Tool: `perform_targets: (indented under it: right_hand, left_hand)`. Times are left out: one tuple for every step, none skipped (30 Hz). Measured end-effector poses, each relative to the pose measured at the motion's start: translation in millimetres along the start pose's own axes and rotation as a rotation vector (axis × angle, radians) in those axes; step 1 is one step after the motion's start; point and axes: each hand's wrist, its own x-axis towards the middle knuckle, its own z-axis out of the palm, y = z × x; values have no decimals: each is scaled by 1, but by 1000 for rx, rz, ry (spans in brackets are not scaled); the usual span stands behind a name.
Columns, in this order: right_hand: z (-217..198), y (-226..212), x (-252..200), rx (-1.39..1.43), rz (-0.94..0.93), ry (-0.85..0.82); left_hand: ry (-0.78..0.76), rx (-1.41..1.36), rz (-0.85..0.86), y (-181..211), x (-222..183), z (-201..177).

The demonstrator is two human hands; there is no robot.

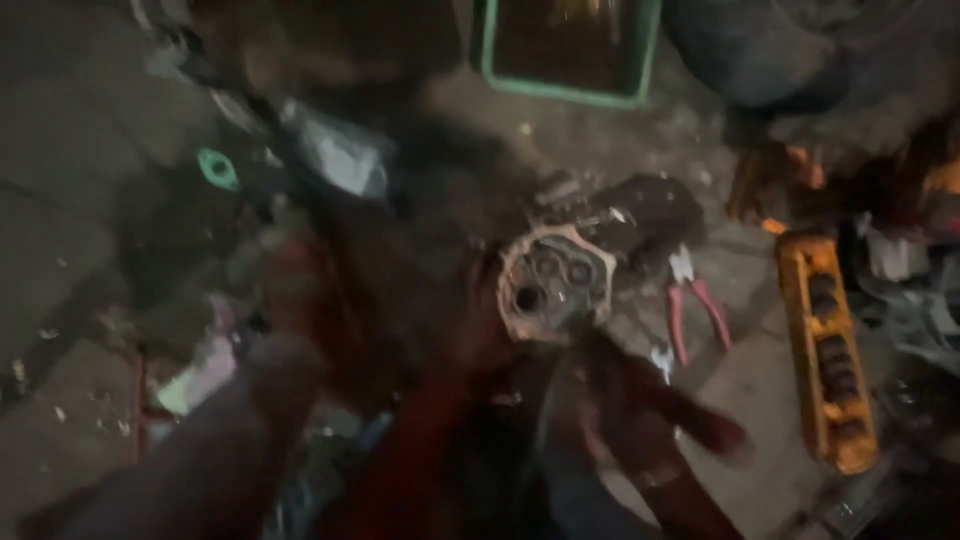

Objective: Cleaning and scraping residue from a motorcycle engine component on a workshop floor.

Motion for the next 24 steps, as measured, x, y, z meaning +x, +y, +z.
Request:
perform_targets:
  right_hand:
    - [-8, -2, -12, -2, 4, -17]
    - [-20, -5, -19, -7, 17, -42]
    - [-33, -10, -23, -12, 30, -66]
    - [-21, -15, -4, 6, 6, -38]
    - [-10, -19, 15, 54, -37, 7]
    - [-13, -12, 5, 72, -45, 4]
    - [-13, 0, -9, 61, -36, -15]
    - [-13, 13, -18, 62, -40, -6]
    - [-13, 24, -26, 64, -45, 2]
    - [17, 32, -19, 84, -63, 30]
    - [48, 39, -10, 154, -10, 4]
    - [62, 53, -28, 198, 74, -57]
    - [54, 53, -44, 191, 88, -62]
    - [43, 59, -48, 209, 141, -81]
    - [33, 65, -51, 227, 195, -98]
    - [14, 43, -28, 236, 169, -67]
    - [-4, 21, -8, 161, 2, 78]
    - [-26, -7, -22, 90, -128, 174]
    - [-19, -11, -26, 103, -116, 158]
    - [-25, -5, -45, 47, -53, 47]
    - [-32, -1, -63, -9, 11, -65]
    - [-30, -2, -44, -9, -3, -36]
    - [-29, -4, -23, -36, 9, -59]
    - [-26, -6, -3, -57, 15, -87]
  left_hand:
    - [-7, -10, -13, 5, -13, 9]
    - [15, -36, -6, 12, -19, 17]
    - [38, -61, 0, 17, -25, 22]
    - [58, -27, 11, 4, -13, 3]
    - [77, -26, 21, -8, -2, -17]
    - [69, -79, 9, 2, -9, -12]
    - [61, -99, -2, 7, -19, -1]
    - [34, -43, 44, 10, -21, 10]
    - [8, 13, 89, 14, -23, 19]
    - [21, 49, 101, 0, -17, 7]
    - [11, 167, 145, -14, -10, -6]
    - [-20, 238, 179, -8, -17, -1]
    - [-29, 225, 181, 1, -24, 2]
    - [-5, 203, 182, 10, -17, 7]
    - [18, 181, 183, 19, -9, 11]
    - [42, 208, 201, 12, 6, 0]
    - [82, 222, 199, 4, 20, -10]
    - [77, 208, 166, 7, 3, -12]
    - [57, 209, 153, 9, -15, -11]
    - [47, 160, 120, 28, -36, 4]
    - [37, 113, 86, 47, -57, 16]
    - [57, 129, 105, 42, -43, 8]
    - [92, 132, 103, 36, -28, -1]
    - [127, 141, 93, 29, -17, -10]
